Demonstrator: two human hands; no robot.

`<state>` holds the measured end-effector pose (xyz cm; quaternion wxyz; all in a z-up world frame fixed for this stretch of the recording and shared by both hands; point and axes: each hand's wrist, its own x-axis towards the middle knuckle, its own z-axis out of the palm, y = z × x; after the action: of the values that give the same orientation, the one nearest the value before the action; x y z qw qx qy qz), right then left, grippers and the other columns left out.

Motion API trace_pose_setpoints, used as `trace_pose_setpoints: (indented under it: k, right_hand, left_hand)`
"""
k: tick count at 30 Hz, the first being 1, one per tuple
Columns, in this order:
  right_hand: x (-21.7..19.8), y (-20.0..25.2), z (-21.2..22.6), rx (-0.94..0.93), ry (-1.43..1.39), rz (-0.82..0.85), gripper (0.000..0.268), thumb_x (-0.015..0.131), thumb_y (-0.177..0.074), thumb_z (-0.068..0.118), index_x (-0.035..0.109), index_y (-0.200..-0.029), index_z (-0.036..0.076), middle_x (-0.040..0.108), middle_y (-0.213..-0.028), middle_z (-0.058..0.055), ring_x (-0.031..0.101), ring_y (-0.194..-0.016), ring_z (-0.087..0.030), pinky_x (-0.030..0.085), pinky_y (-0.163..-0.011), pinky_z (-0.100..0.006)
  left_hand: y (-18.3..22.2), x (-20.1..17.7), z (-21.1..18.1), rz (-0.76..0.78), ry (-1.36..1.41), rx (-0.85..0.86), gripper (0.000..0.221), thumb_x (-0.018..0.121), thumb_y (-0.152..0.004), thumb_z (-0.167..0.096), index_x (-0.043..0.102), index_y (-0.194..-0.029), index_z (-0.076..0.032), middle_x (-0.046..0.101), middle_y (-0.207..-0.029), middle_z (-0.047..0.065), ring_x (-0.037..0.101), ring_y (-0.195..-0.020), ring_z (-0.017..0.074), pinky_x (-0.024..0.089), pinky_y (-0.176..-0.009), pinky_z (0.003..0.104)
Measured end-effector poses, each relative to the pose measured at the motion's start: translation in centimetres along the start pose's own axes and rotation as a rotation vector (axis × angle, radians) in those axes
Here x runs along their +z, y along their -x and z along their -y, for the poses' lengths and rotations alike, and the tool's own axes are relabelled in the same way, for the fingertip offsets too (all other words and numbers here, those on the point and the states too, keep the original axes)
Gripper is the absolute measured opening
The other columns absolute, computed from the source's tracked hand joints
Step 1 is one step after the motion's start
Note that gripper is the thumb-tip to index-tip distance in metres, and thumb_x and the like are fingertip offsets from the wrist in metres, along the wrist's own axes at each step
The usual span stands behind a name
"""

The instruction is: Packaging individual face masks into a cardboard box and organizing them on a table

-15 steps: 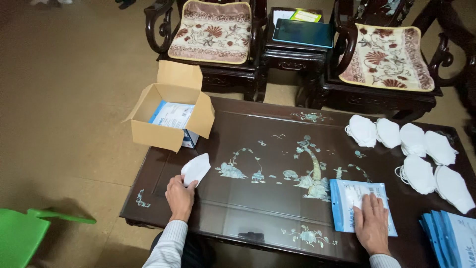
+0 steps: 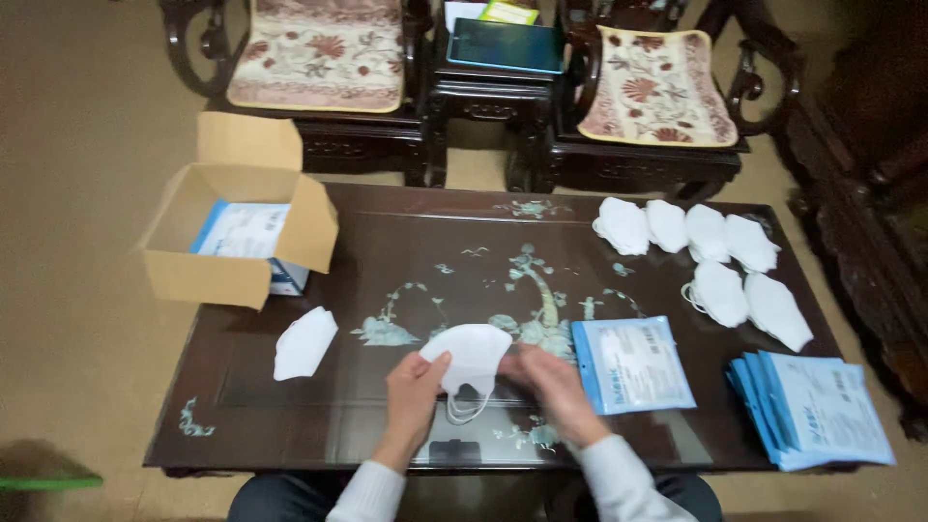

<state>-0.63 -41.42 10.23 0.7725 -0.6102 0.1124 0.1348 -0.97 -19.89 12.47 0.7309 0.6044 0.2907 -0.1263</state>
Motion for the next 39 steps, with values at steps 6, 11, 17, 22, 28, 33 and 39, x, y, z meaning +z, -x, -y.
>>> trace_pose_setpoints:
  k: [6,11,17,22,28,33,39]
  right_hand:
    - [1.1,-4.2,-5.0,0.196,-0.098,-0.168,0.014,0.075,-0.095,0.008,0.075,-0.09,-0.005,0.071,-0.073,-0.015,0.063,-0.054,-0.019,0.058,-0.053,-0.029]
    - [0.7,-4.8,-5.1,0.303,-0.048,-0.16,0.018,0.08,-0.09,0.015,0.076,-0.093,-0.002,0.077,-0.079,-0.019,0.072,-0.06,-0.023,0.063,-0.058,-0.034]
    - [0.0,-5.3,-6.8,0.279,-0.039,-0.166,0.015,0.078,-0.089,0.004,0.075,-0.099,-0.006,0.077,-0.083,-0.024,0.077,-0.062,-0.031,0.066,-0.056,-0.041]
    - [0.1,-5.1,-6.2,0.274,-0.038,-0.161,0.015,0.077,-0.089,0.005,0.075,-0.098,-0.006,0.077,-0.08,-0.021,0.076,-0.059,-0.028,0.066,-0.055,-0.038]
    - [0.4,-3.8,-4.9,0.255,-0.043,-0.116,0.013,0.076,-0.089,0.004,0.074,-0.099,-0.005,0.077,-0.078,-0.02,0.076,-0.059,-0.026,0.066,-0.054,-0.037]
    - [-0.2,-3.1,-3.3,0.333,-0.153,-0.112,0.029,0.066,-0.092,0.01,0.074,-0.113,-0.008,0.077,-0.085,-0.02,0.076,-0.066,-0.027,0.066,-0.062,-0.04]
    - [-1.2,-5.6,-8.2,0.201,-0.047,-0.173,0.022,0.083,-0.082,-0.001,0.078,-0.104,-0.003,0.074,-0.071,-0.017,0.06,-0.04,-0.017,0.055,-0.041,-0.025]
  left_hand:
    - [-3.1,3.6,3.5,0.143,0.266,-0.133,0.031,0.07,-0.096,-0.016,0.07,-0.117,0.007,0.074,-0.094,0.017,0.072,-0.08,0.0231,0.064,-0.08,0.035]
    - [-8.5,3.8,9.0,0.13,0.228,-0.146,0.022,0.073,-0.095,-0.011,0.07,-0.108,0.006,0.071,-0.09,0.019,0.074,-0.072,0.0289,0.065,-0.068,0.039]
    - [-8.6,3.5,9.4,0.122,0.224,-0.14,0.034,0.078,-0.093,-0.015,0.068,-0.116,0.007,0.066,-0.091,0.019,0.077,-0.071,0.0342,0.068,-0.066,0.045]
    - [-8.0,3.2,8.5,0.179,0.203,-0.142,0.032,0.075,-0.093,-0.009,0.066,-0.119,0.009,0.066,-0.092,0.02,0.077,-0.072,0.0322,0.067,-0.068,0.042]
    - [-6.9,2.6,7.6,0.221,0.211,-0.135,0.028,0.071,-0.094,-0.005,0.066,-0.117,0.009,0.068,-0.094,0.02,0.078,-0.075,0.0329,0.068,-0.07,0.043]
    - [-9.0,2.3,10.0,0.243,0.154,-0.105,0.01,0.069,-0.091,0.005,0.077,-0.097,0.005,0.075,-0.091,0.022,0.078,-0.079,0.0319,0.069,-0.069,0.04]
    - [-6.8,2.0,8.2,0.267,0.444,-0.136,0.051,0.067,-0.101,-0.027,0.058,-0.143,0.001,0.068,-0.124,0.022,0.064,-0.116,0.0269,0.053,-0.103,0.044]
